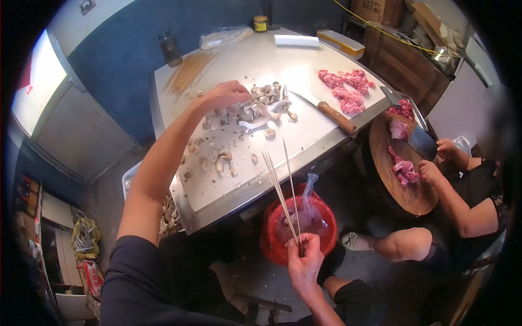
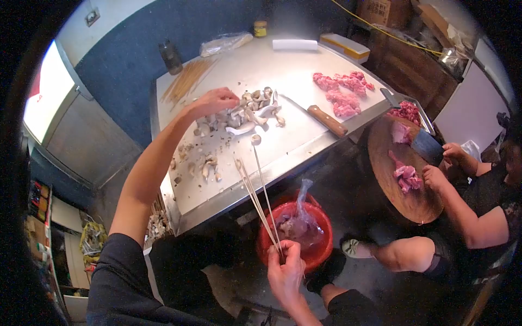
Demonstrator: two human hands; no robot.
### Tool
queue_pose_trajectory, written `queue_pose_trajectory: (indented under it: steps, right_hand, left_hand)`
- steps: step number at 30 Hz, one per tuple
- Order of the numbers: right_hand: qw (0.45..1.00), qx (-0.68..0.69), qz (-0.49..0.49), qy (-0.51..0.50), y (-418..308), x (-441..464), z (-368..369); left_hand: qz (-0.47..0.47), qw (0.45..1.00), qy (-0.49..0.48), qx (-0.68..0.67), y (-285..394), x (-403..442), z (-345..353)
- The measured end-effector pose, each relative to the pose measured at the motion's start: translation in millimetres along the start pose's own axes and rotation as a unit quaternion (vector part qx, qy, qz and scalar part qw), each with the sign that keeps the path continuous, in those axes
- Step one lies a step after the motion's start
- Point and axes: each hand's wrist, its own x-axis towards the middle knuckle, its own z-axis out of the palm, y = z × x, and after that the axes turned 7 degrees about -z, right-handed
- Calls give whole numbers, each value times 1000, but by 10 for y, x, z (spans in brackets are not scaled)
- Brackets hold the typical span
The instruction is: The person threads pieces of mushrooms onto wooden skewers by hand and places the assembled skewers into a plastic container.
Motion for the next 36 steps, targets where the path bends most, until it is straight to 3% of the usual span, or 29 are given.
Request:
queue_pose_trajectory:
  steps: [5,10,12,14,17,20,24,28,30,36]
  right_hand:
    - [999,-21,5,-39,-93,-24,-134]
    - [999,29,-3,-13,14,-14,-157]
    - [999,54,-3,4,37,-26,-161]
    - [997,68,39,-7,43,-18,-193]
    - [998,62,27,-1,1,-10,-213]
    - [999,41,23,6,-79,44,-277]
    - [999,33,7,31,-54,130,-328]
    - [998,50,14,32,-83,123,-332]
    - [998,58,14,23,-100,92,-329]
    - [998,64,-21,14,-117,8,-314]
  left_hand:
    - [47,999,5,7,96,-682,96]
    - [43,999,-25,23,255,-973,-45]
    - [23,999,-19,36,307,-910,-67]
    - [50,994,92,23,504,-706,-16]
    - [88,985,147,12,657,-131,203]
    - [58,985,145,77,802,355,443]
    - [-31,993,88,69,879,547,593]
    - [2,994,48,99,852,269,483]
    - [74,990,24,122,765,11,439]
    - [54,989,-61,127,598,-661,91]
